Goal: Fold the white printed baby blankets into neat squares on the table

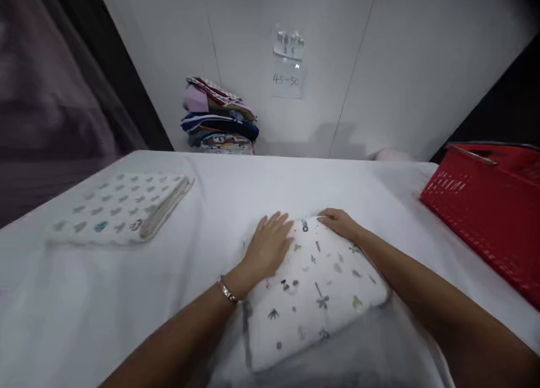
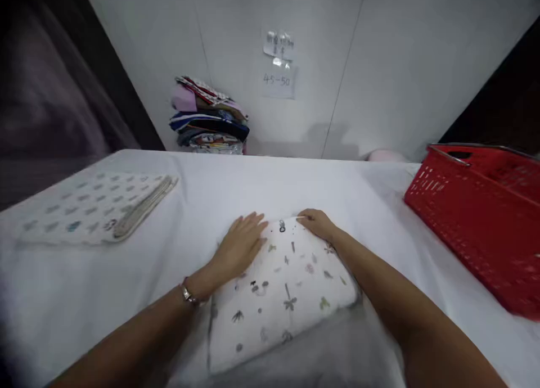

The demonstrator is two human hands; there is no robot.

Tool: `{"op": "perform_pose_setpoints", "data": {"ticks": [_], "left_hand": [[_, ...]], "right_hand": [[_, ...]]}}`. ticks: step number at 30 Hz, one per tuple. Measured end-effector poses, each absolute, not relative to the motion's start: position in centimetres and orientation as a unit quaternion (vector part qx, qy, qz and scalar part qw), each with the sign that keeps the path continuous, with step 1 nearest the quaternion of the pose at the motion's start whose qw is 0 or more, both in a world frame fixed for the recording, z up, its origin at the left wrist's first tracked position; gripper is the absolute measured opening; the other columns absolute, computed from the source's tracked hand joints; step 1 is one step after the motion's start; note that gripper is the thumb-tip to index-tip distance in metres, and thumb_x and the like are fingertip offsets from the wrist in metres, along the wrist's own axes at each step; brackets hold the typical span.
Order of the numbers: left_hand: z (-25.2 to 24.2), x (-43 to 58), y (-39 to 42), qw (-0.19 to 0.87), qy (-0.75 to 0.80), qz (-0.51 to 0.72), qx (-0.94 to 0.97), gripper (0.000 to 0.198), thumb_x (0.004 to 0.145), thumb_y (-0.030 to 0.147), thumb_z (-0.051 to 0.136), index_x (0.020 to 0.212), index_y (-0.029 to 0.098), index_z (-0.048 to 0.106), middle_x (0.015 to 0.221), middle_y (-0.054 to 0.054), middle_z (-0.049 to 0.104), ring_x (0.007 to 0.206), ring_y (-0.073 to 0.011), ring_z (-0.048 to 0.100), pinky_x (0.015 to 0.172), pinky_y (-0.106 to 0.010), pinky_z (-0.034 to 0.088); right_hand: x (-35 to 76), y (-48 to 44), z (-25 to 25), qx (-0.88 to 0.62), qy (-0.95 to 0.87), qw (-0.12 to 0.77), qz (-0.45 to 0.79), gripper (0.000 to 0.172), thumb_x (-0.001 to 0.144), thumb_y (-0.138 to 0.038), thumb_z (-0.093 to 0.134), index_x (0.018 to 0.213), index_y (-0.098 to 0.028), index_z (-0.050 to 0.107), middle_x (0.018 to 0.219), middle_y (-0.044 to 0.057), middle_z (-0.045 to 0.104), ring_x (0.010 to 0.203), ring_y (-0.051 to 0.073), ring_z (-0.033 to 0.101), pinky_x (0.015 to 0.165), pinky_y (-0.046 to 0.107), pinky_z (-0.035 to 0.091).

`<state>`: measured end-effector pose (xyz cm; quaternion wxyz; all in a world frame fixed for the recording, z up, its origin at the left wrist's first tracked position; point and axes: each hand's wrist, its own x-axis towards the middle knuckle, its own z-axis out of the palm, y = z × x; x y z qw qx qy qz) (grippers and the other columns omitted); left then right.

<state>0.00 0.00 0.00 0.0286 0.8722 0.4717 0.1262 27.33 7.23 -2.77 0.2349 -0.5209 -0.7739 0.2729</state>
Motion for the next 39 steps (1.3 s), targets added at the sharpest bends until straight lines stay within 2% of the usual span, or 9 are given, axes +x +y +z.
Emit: {"op": "perform_pose_setpoints", "data": {"ticks": [3, 6, 8, 10, 14, 20, 29, 34, 39], "left_hand": [[-1.4, 0.9, -0.2, 0.048, 0.469, 0.099, 0.876, 0.052, 0.094, 0.045, 0.036, 0.139, 0.018, 0.04, 0.15, -0.007, 0.034, 0.14, -0.0243, 0.026, 0.116, -0.048, 0.02], [-2.3, 1.3, -0.3, 0.05, 0.479, 0.089, 0.872, 0.059, 0.094, 0.05, 0.032, 0.142, 0.015, 0.037, 0.151, -0.009, 0.033, 0.14, -0.0249, 0.026, 0.116, -0.048, 0.02], [-2.6, 1.3, -0.3, 0.042, 0.48, 0.091, 0.871, 0.06, 0.095, 0.051, 0.03, 0.143, 0.015, 0.036, 0.151, -0.009, 0.032, 0.141, -0.0247, 0.024, 0.116, -0.048, 0.018], [-2.7, 1.2, -0.3, 0.036, 0.48, 0.092, 0.872, 0.06, 0.095, 0.05, 0.029, 0.143, 0.014, 0.035, 0.151, -0.009, 0.032, 0.141, -0.0244, 0.025, 0.117, -0.047, 0.017], [-2.9, 1.2, -0.3, 0.027, 0.483, 0.095, 0.87, 0.059, 0.095, 0.049, 0.029, 0.144, 0.015, 0.035, 0.151, -0.009, 0.033, 0.14, -0.0238, 0.026, 0.117, -0.047, 0.016], [-3.0, 1.0, -0.4, 0.03, 0.482, 0.099, 0.87, 0.06, 0.095, 0.051, 0.025, 0.144, 0.016, 0.034, 0.151, -0.008, 0.032, 0.141, -0.024, 0.025, 0.117, -0.047, 0.016], [-2.5, 1.0, -0.2, 0.043, 0.498, 0.08, 0.863, 0.064, 0.093, 0.054, 0.026, 0.145, 0.016, 0.032, 0.153, -0.007, 0.028, 0.142, -0.0232, 0.02, 0.117, -0.045, 0.014], [-2.7, -0.9, -0.5, 0.039, 0.574, 0.076, 0.815, 0.076, 0.088, 0.065, 0.027, 0.146, 0.015, 0.03, 0.154, -0.011, 0.023, 0.143, -0.0301, 0.015, 0.115, -0.055, 0.008], [-2.5, -1.7, -1.2, 0.076, 0.605, 0.073, 0.789, 0.074, 0.088, 0.064, 0.026, 0.146, 0.017, 0.027, 0.153, -0.01, 0.026, 0.141, -0.028, 0.022, 0.114, -0.056, 0.011]], "right_hand": [[27.7, 7.8, -2.4, -0.567, -0.739, 0.201, 0.303, 0.037, 0.082, -0.047, 0.051, 0.096, -0.018, 0.069, 0.089, 0.006, 0.071, 0.084, 0.024, 0.065, 0.073, 0.035, 0.052], [26.9, 6.8, -1.9, -0.59, -0.757, 0.202, 0.198, 0.038, 0.084, -0.041, 0.051, 0.11, -0.018, 0.067, 0.106, 0.011, 0.069, 0.101, 0.029, 0.062, 0.086, 0.044, 0.05], [25.4, 4.9, -1.8, -0.562, -0.794, 0.213, 0.088, 0.042, 0.087, -0.035, 0.046, 0.123, -0.017, 0.06, 0.127, 0.013, 0.059, 0.122, 0.031, 0.05, 0.101, 0.051, 0.038], [23.6, 2.8, -1.9, -0.507, -0.839, 0.192, 0.037, 0.049, 0.091, -0.036, 0.041, 0.135, -0.016, 0.049, 0.141, 0.013, 0.047, 0.134, 0.029, 0.036, 0.109, 0.053, 0.027], [21.8, 0.7, -2.6, -0.464, -0.879, 0.102, 0.043, 0.071, 0.091, -0.059, 0.034, 0.145, -0.012, 0.034, 0.15, 0.015, 0.032, 0.14, 0.029, 0.023, 0.113, 0.05, 0.021], [24.2, 3.3, -3.4, -0.54, -0.839, 0.067, 0.015, 0.081, 0.09, -0.068, 0.019, 0.145, -0.011, 0.033, 0.15, 0.016, 0.031, 0.141, 0.029, 0.023, 0.113, 0.048, 0.02], [24.1, 3.3, -3.5, -0.553, -0.831, 0.058, 0.036, 0.081, 0.089, -0.069, 0.017, 0.147, -0.013, 0.03, 0.151, 0.013, 0.031, 0.14, 0.026, 0.026, 0.114, 0.044, 0.015], [24.2, 3.6, -3.5, -0.557, -0.828, 0.044, 0.047, 0.083, 0.088, -0.069, 0.015, 0.148, -0.013, 0.027, 0.152, 0.012, 0.028, 0.141, 0.024, 0.022, 0.115, 0.043, 0.012], [24.1, 3.9, -3.2, -0.56, -0.826, 0.026, 0.062, 0.081, 0.089, -0.067, 0.016, 0.147, -0.012, 0.028, 0.153, 0.013, 0.027, 0.142, 0.025, 0.021, 0.115, 0.044, 0.011]]}}
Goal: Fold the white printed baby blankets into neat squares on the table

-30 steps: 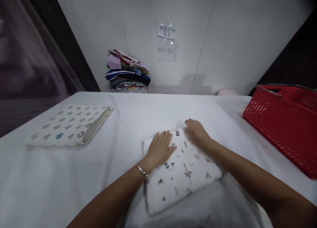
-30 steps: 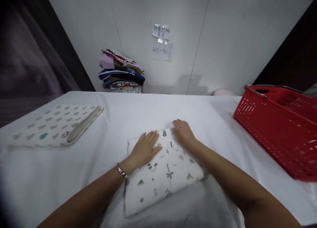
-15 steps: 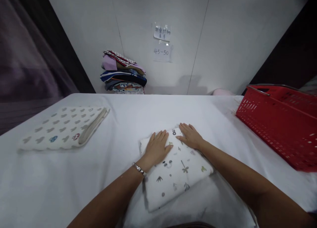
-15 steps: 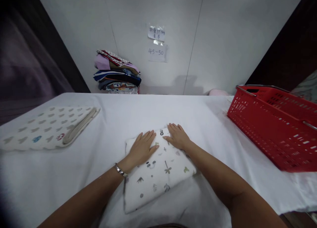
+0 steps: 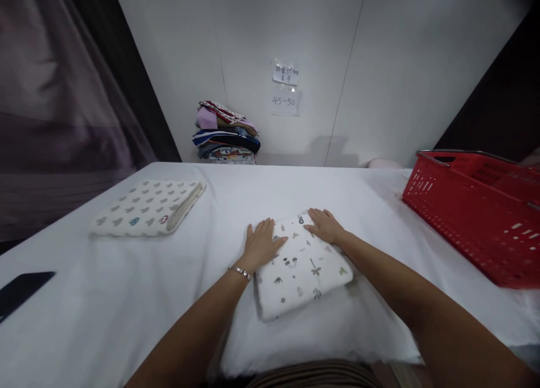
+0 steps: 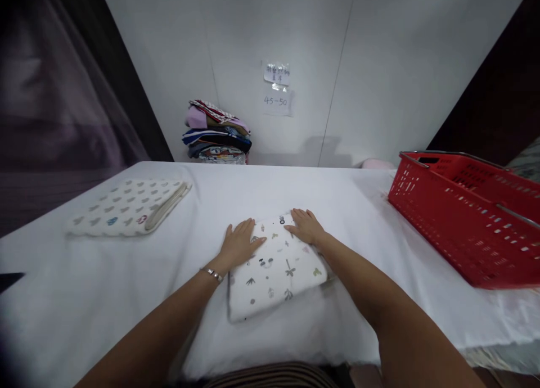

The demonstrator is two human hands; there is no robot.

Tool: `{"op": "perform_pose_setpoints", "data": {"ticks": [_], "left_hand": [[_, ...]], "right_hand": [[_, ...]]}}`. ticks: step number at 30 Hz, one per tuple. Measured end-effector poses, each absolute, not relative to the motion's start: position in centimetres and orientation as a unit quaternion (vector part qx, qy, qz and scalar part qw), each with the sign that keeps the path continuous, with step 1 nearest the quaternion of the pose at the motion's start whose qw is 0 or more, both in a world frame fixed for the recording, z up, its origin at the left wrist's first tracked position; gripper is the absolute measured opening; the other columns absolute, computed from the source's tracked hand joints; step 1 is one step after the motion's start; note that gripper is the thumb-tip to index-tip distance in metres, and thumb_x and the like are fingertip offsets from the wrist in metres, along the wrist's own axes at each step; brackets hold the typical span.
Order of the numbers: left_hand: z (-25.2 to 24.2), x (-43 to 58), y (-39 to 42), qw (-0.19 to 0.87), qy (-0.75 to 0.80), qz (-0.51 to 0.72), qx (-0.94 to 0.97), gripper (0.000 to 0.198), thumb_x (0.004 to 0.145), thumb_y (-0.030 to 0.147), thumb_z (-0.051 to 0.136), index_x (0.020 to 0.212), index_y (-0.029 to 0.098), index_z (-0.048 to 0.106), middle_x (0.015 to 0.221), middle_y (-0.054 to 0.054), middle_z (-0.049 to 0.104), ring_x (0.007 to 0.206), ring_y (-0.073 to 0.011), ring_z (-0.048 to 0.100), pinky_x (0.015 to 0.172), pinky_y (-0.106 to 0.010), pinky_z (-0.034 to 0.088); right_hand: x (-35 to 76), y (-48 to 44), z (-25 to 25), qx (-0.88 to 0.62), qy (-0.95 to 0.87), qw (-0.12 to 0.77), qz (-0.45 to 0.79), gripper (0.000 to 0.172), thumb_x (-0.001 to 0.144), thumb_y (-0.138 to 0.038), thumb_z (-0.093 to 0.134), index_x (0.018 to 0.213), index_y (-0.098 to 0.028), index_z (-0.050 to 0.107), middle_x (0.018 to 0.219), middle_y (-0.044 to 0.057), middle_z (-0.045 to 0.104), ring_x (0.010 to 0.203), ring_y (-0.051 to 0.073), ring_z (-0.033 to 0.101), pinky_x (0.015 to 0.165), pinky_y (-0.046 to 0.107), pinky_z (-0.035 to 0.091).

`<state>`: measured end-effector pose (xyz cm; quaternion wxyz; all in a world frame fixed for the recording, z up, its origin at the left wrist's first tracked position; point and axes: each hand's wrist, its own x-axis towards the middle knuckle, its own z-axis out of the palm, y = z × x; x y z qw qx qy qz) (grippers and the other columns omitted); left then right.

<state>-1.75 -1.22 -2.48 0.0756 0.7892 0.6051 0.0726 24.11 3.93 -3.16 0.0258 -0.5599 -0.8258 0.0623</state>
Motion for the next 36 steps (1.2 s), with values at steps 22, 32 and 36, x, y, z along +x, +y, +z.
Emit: {"op": "perform_pose_setpoints", "data": {"ticks": [22, 32, 36], "left_hand": [[-2.5, -0.3, -3.1, 0.061, 0.597, 0.079, 0.796, 0.084, 0.086, 0.07, 0.023, 0.149, 0.014, 0.021, 0.156, -0.013, 0.017, 0.144, -0.0292, 0.008, 0.115, -0.054, 0.005], [-3.4, -0.4, -2.7, 0.06, 0.601, 0.076, 0.793, 0.088, 0.084, 0.073, 0.02, 0.149, 0.013, 0.021, 0.156, -0.012, 0.016, 0.145, -0.0274, 0.008, 0.116, -0.052, 0.002], [-2.8, -0.3, -2.3, 0.072, 0.604, 0.063, 0.791, 0.088, 0.084, 0.072, 0.022, 0.149, 0.013, 0.02, 0.156, -0.013, 0.016, 0.144, -0.0277, 0.009, 0.116, -0.052, 0.003]], "right_hand": [[24.6, 3.1, -2.7, -0.603, -0.794, 0.012, 0.078, 0.073, 0.091, -0.062, 0.02, 0.148, -0.017, 0.024, 0.156, 0.009, 0.019, 0.144, 0.025, 0.01, 0.113, 0.049, 0.017], [24.1, -1.5, -2.5, -0.581, -0.812, 0.038, 0.041, 0.075, 0.091, -0.063, 0.02, 0.146, -0.013, 0.029, 0.155, 0.013, 0.02, 0.143, 0.026, 0.013, 0.114, 0.05, 0.011], [24.5, -1.7, -3.3, -0.586, -0.808, 0.036, 0.039, 0.073, 0.091, -0.063, 0.021, 0.145, -0.015, 0.032, 0.155, 0.013, 0.022, 0.143, 0.027, 0.015, 0.113, 0.051, 0.012]]}}
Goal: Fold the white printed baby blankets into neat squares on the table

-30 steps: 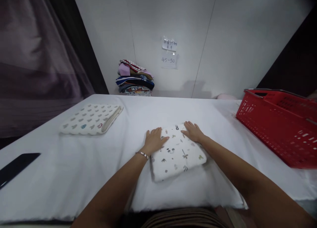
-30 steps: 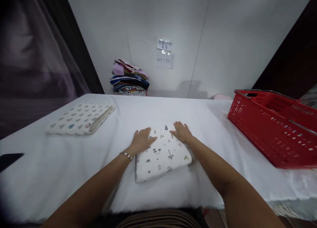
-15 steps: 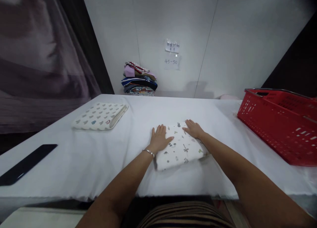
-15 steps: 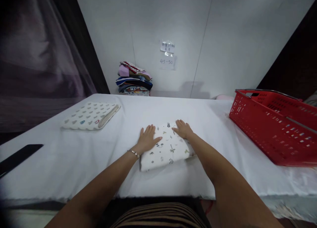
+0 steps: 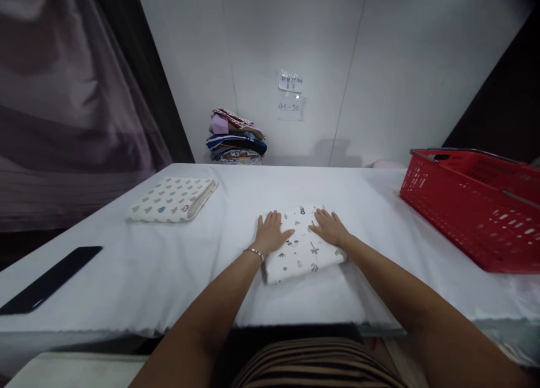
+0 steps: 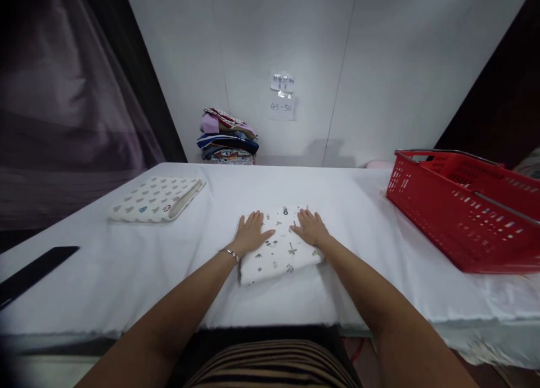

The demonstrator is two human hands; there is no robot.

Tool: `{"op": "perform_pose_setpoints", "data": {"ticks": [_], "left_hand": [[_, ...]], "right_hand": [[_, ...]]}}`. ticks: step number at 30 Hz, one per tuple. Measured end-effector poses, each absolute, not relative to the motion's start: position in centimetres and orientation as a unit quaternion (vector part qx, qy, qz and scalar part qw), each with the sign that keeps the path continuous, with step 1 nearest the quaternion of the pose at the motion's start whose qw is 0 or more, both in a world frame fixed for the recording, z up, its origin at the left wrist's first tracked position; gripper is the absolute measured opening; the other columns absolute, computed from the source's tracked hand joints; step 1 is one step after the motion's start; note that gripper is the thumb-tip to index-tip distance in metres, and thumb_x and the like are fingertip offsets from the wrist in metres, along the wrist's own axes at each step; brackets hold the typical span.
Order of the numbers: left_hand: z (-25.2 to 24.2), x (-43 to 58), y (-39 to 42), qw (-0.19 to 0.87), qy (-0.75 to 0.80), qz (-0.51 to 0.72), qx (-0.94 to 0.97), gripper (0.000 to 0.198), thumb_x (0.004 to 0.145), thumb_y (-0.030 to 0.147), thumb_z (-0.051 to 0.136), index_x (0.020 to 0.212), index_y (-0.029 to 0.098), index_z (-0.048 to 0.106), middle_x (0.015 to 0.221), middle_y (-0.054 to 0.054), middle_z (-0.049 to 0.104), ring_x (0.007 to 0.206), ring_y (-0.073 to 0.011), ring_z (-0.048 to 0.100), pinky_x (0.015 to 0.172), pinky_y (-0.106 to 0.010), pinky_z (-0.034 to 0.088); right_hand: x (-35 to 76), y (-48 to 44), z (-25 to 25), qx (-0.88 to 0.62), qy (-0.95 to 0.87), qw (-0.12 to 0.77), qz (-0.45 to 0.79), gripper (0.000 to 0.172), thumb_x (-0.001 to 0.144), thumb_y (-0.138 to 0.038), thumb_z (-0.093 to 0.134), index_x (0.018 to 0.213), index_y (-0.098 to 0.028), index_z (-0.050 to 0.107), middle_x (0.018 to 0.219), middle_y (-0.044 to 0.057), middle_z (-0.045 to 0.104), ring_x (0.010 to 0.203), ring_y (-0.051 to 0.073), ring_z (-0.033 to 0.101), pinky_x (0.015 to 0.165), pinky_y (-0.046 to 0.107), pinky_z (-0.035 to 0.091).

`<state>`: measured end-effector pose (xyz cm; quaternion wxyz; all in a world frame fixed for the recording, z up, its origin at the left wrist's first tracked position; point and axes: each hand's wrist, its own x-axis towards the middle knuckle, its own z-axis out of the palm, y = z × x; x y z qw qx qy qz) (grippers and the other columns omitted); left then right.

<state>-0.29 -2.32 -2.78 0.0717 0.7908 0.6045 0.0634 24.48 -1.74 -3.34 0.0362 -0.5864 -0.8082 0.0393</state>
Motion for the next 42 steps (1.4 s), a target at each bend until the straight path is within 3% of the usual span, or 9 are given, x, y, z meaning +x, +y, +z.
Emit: {"op": "perform_pose_setpoints", "data": {"ticks": [5, 12, 16, 20, 25, 31, 35, 42], "left_hand": [[-1.6, 0.3, -3.7, 0.074, 0.605, 0.066, 0.79, 0.085, 0.085, 0.069, 0.025, 0.149, 0.014, 0.018, 0.156, -0.014, 0.013, 0.144, -0.0295, 0.008, 0.114, -0.055, 0.007], [-2.9, 0.8, -6.6, 0.077, 0.576, 0.079, 0.81, 0.088, 0.085, 0.072, 0.02, 0.147, 0.009, 0.024, 0.155, -0.015, 0.017, 0.144, -0.0278, 0.009, 0.116, -0.049, 0.006], [-3.2, 0.6, -6.2, 0.082, 0.568, 0.082, 0.815, 0.086, 0.084, 0.073, 0.02, 0.147, 0.013, 0.025, 0.156, -0.013, 0.016, 0.145, -0.0273, 0.009, 0.116, -0.049, 0.006], [-3.2, 0.7, -6.0, 0.083, 0.57, 0.087, 0.813, 0.085, 0.084, 0.072, 0.022, 0.146, 0.014, 0.025, 0.156, -0.013, 0.017, 0.144, -0.0283, 0.009, 0.116, -0.05, 0.007], [-3.1, 0.7, -6.0, 0.09, 0.568, 0.085, 0.814, 0.084, 0.085, 0.07, 0.024, 0.147, 0.014, 0.025, 0.156, -0.014, 0.016, 0.144, -0.0287, 0.009, 0.116, -0.05, 0.007], [-2.9, 0.8, -6.0, 0.089, 0.566, 0.084, 0.815, 0.083, 0.085, 0.069, 0.025, 0.146, 0.013, 0.027, 0.155, -0.014, 0.017, 0.144, -0.028, 0.009, 0.116, -0.05, 0.006], [-2.5, 0.9, -6.0, 0.099, 0.569, 0.083, 0.812, 0.084, 0.085, 0.069, 0.026, 0.145, 0.011, 0.026, 0.155, -0.015, 0.017, 0.144, -0.0283, 0.009, 0.116, -0.051, 0.006], [-1.6, -0.2, -8.7, 0.125, 0.554, 0.101, 0.817, 0.077, 0.088, 0.065, 0.025, 0.146, 0.013, 0.024, 0.157, -0.011, 0.014, 0.145, -0.0255, 0.007, 0.117, -0.047, 0.008]], "right_hand": [[24.4, -1.2, -3.4, -0.584, -0.81, 0.033, 0.046, 0.073, 0.091, -0.064, 0.022, 0.145, -0.016, 0.031, 0.155, 0.012, 0.021, 0.143, 0.027, 0.014, 0.113, 0.05, 0.012], [24.6, -1.6, -1.7, -0.586, -0.807, 0.024, 0.069, 0.071, 0.091, -0.062, 0.02, 0.144, -0.016, 0.033, 0.154, 0.012, 0.025, 0.142, 0.027, 0.017, 0.113, 0.051, 0.015], [27.1, -2.1, -2.1, -0.61, -0.789, 0.03, 0.064, 0.072, 0.091, -0.063, 0.024, 0.146, -0.018, 0.03, 0.155, 0.01, 0.022, 0.142, 0.029, 0.017, 0.113, 0.053, 0.013], [29.6, -1.9, -3.1, -0.603, -0.785, 0.053, 0.133, 0.073, 0.09, -0.064, 0.022, 0.148, -0.021, 0.027, 0.156, 0.005, 0.016, 0.143, 0.026, 0.016, 0.115, 0.046, 0.018], [30.2, -1.9, -2.2, -0.599, -0.775, 0.087, 0.181, 0.075, 0.09, -0.066, 0.017, 0.147, -0.02, 0.031, 0.155, 0.004, 0.021, 0.142, 0.022, 0.018, 0.116, 0.038, 0.02], [30.2, -4.8, -1.5, -0.597, -0.789, 0.076, 0.123, 0.069, 0.092, -0.062, 0.021, 0.148, -0.023, 0.028, 0.156, 0.006, 0.02, 0.144, 0.026, 0.01, 0.114, 0.049, 0.016], [30.1, -6.1, -1.6, -0.601, -0.788, 0.044, 0.13, 0.065, 0.093, -0.059, 0.02, 0.146, -0.023, 0.031, 0.156, 0.005, 0.018, 0.143, 0.026, 0.014, 0.112, 0.05, 0.021], [28.2, -7.7, -2.4, -0.553, -0.831, 0.057, 0.001, 0.068, 0.093, -0.061, 0.021, 0.144, -0.02, 0.036, 0.153, 0.007, 0.026, 0.143, 0.025, 0.016, 0.115, 0.047, 0.013]]}}
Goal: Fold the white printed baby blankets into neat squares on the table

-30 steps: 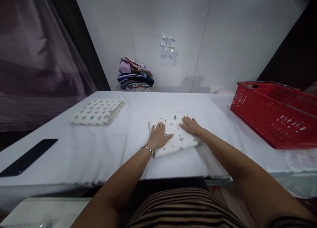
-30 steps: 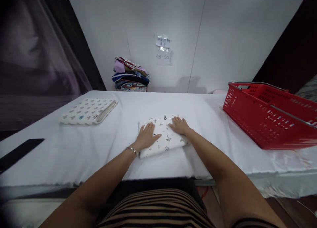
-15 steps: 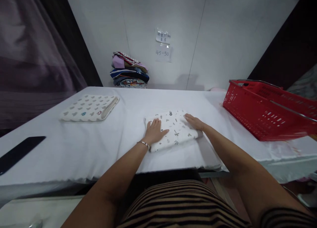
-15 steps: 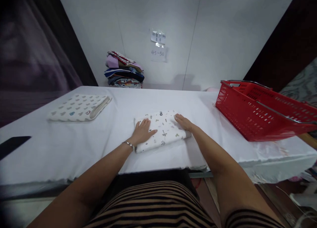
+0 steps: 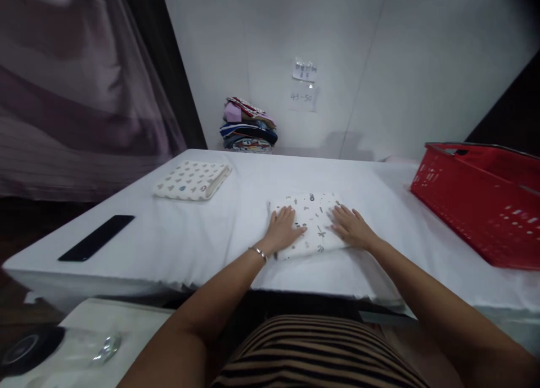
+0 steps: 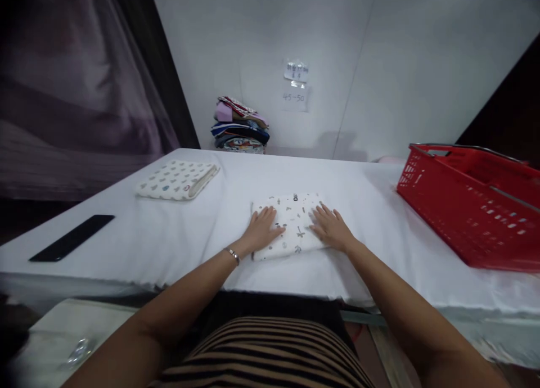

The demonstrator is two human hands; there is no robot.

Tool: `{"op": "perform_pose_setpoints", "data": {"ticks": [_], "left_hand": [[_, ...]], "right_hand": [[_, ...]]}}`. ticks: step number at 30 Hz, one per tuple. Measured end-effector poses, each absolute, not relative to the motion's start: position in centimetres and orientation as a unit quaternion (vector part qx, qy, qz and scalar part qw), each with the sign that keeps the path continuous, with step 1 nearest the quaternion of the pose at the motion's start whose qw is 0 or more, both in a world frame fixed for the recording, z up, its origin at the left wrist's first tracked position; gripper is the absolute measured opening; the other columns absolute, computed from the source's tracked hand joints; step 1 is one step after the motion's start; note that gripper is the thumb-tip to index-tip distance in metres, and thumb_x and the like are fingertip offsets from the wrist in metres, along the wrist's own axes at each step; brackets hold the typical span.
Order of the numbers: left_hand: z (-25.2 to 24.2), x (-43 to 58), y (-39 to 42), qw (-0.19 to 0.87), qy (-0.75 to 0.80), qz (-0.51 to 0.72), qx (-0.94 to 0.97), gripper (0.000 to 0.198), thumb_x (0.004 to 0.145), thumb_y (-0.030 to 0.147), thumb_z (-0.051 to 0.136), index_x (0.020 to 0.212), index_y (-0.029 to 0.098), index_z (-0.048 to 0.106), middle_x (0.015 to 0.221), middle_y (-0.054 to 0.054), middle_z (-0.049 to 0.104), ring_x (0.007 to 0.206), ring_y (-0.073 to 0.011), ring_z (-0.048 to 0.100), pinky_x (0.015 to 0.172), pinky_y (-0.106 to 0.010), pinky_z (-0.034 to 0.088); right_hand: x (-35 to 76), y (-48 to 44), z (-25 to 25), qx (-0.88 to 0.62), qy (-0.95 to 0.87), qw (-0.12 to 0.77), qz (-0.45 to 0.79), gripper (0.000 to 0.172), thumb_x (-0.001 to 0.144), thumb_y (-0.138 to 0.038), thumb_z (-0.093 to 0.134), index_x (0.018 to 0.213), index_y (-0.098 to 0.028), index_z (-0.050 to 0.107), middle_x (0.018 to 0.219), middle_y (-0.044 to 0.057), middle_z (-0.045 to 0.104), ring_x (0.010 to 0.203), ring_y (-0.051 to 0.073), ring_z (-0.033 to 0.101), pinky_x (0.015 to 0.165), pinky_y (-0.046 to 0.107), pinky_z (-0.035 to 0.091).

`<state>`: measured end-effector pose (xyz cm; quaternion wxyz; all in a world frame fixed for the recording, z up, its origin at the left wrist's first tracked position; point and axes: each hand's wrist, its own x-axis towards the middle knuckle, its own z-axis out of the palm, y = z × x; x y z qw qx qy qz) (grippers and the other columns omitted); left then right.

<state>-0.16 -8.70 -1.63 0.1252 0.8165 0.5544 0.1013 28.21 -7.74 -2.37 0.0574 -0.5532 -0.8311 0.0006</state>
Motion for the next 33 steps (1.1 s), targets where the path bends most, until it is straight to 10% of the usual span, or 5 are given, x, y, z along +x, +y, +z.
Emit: {"op": "perform_pose_setpoints", "data": {"ticks": [17, 27, 33], "left_hand": [[-2.0, -1.9, -13.6, 0.185, 0.53, 0.12, 0.819, 0.07, 0.091, 0.064, 0.023, 0.145, 0.02, 0.03, 0.156, -0.007, 0.02, 0.145, -0.0248, 0.008, 0.116, -0.051, 0.009], [-0.6, 0.6, -3.7, 0.07, 0.576, 0.131, 0.804, 0.071, 0.089, 0.062, 0.029, 0.143, 0.017, 0.031, 0.156, -0.01, 0.02, 0.145, -0.0258, 0.009, 0.117, -0.05, 0.005], [-3.0, 0.4, -0.8, 0.073, 0.6, 0.136, 0.785, 0.067, 0.089, 0.063, 0.031, 0.137, 0.018, 0.038, 0.144, -0.012, 0.042, 0.135, -0.0265, 0.032, 0.115, -0.049, 0.011]], "right_hand": [[25.7, -9.9, -3.8, -0.507, -0.859, 0.051, 0.047, 0.063, 0.093, -0.06, 0.021, 0.146, -0.028, 0.032, 0.153, 0.004, 0.027, 0.142, 0.024, 0.02, 0.115, 0.05, 0.019], [22.3, -2.1, 0.0, -0.56, -0.827, 0.043, 0.022, 0.067, 0.093, -0.058, 0.022, 0.147, -0.019, 0.028, 0.155, 0.01, 0.022, 0.143, 0.026, 0.015, 0.114, 0.049, 0.016], [22.5, 1.7, -1.8, -0.593, -0.804, 0.006, 0.041, 0.066, 0.094, -0.055, 0.023, 0.145, -0.015, 0.031, 0.153, 0.011, 0.026, 0.142, 0.025, 0.018, 0.114, 0.047, 0.015]]}}
